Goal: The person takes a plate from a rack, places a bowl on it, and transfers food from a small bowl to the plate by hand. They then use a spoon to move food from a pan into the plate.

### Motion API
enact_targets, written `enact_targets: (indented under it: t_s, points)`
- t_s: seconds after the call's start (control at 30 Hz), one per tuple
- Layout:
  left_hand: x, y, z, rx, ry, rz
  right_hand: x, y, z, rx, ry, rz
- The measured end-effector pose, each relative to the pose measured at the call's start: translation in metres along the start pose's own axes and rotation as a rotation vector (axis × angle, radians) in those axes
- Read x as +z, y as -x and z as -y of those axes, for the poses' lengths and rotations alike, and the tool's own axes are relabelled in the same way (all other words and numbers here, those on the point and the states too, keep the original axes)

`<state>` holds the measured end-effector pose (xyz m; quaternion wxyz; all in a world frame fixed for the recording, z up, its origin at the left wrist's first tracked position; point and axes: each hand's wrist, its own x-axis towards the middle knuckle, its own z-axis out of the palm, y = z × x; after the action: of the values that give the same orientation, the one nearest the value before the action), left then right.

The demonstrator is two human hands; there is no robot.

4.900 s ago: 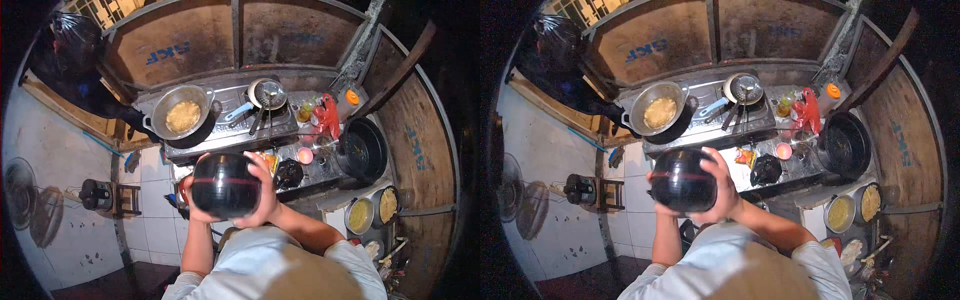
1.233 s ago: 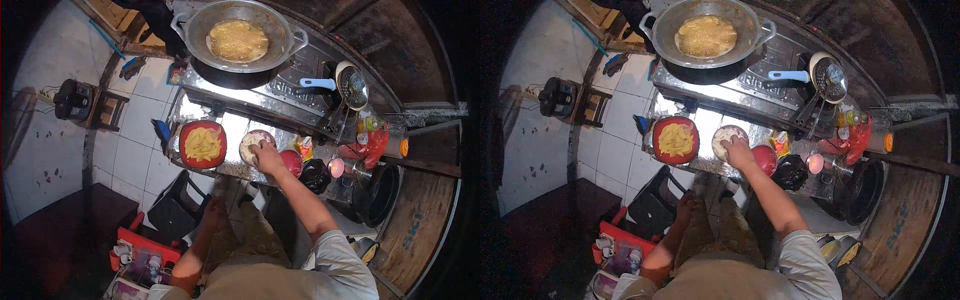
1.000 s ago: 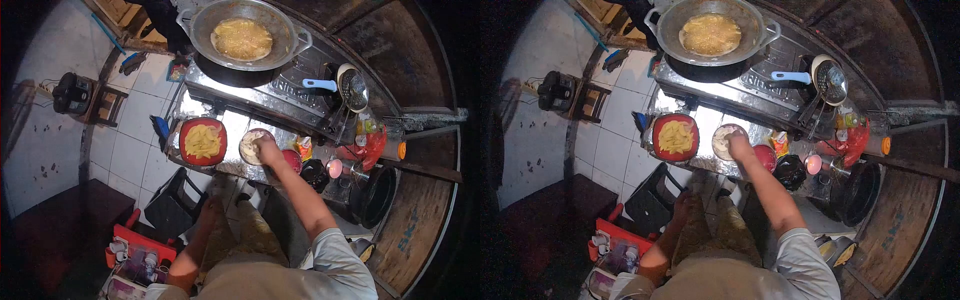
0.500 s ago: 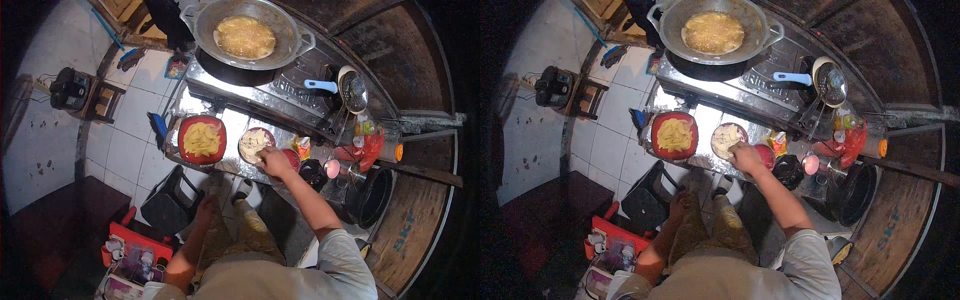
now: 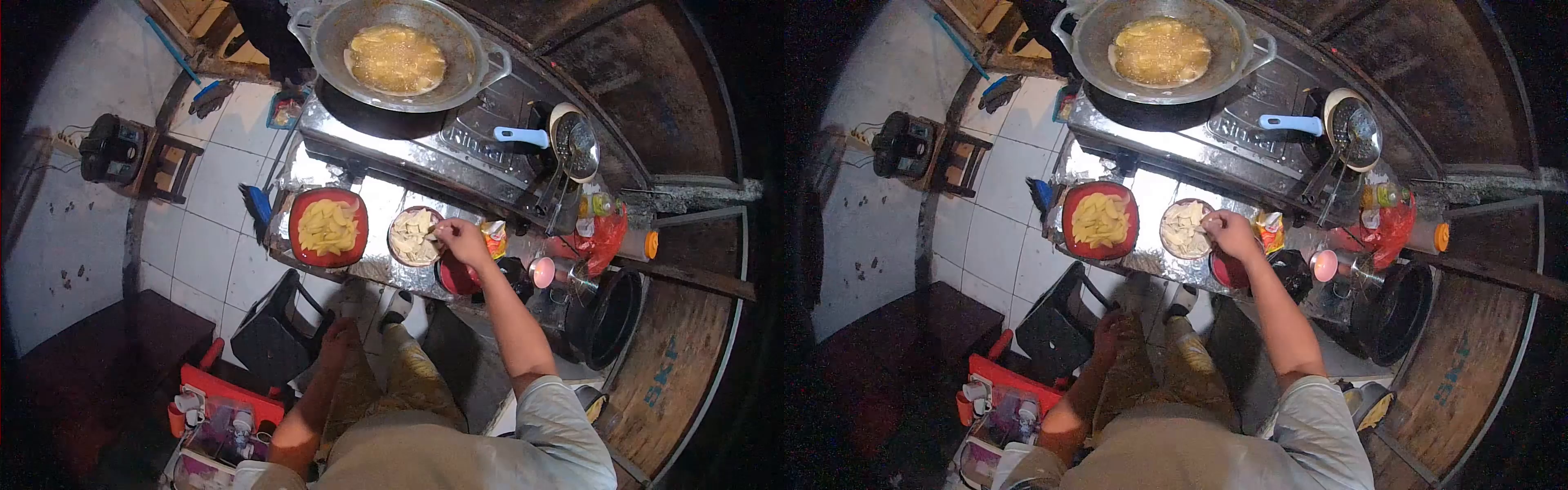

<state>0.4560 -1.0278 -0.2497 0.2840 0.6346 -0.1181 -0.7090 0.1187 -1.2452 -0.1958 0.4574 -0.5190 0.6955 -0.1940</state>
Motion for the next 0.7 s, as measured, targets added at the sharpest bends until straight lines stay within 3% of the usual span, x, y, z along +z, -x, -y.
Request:
enact_targets:
  t_s: [0.13, 0.2, 0.33, 0.43, 0.53, 0.63, 0.7]
  points:
    - [-0.002, -0.003, 0.010, 0.093, 0.008, 0.033, 0.001, 0.005, 0.007, -0.093, 0.109, -0.076]
    - [-0.006, -0.009, 0.016, 0.031, 0.028, 0.035, 0.004, 0.018, 0.020, -0.201, 0.241, -0.132]
    - [-0.011, -0.010, 0.022, 0.007, 0.029, -0.001, 0.022, 0.027, 0.012, -0.015, 0.411, -0.022]
    - [-0.015, -0.019, 0.036, 0.061, 0.057, 0.007, 0.047, 0.030, -0.007, -0.084, 0.501, -0.098]
    - [-0.022, -0.028, 0.045, 0.155, 0.227, 0.161, 0.063, 0.031, -0.015, -0.211, 0.419, -0.188]
    - [-0.002, 0.001, 0.002, -0.021, 0.057, 0.036, 0.065, 0.033, -0.012, -0.245, 0.375, -0.094]
    - [0.002, 0.005, 0.000, 0.002, 0.205, 0.035, 0.063, 0.031, -0.008, -0.245, 0.343, -0.045]
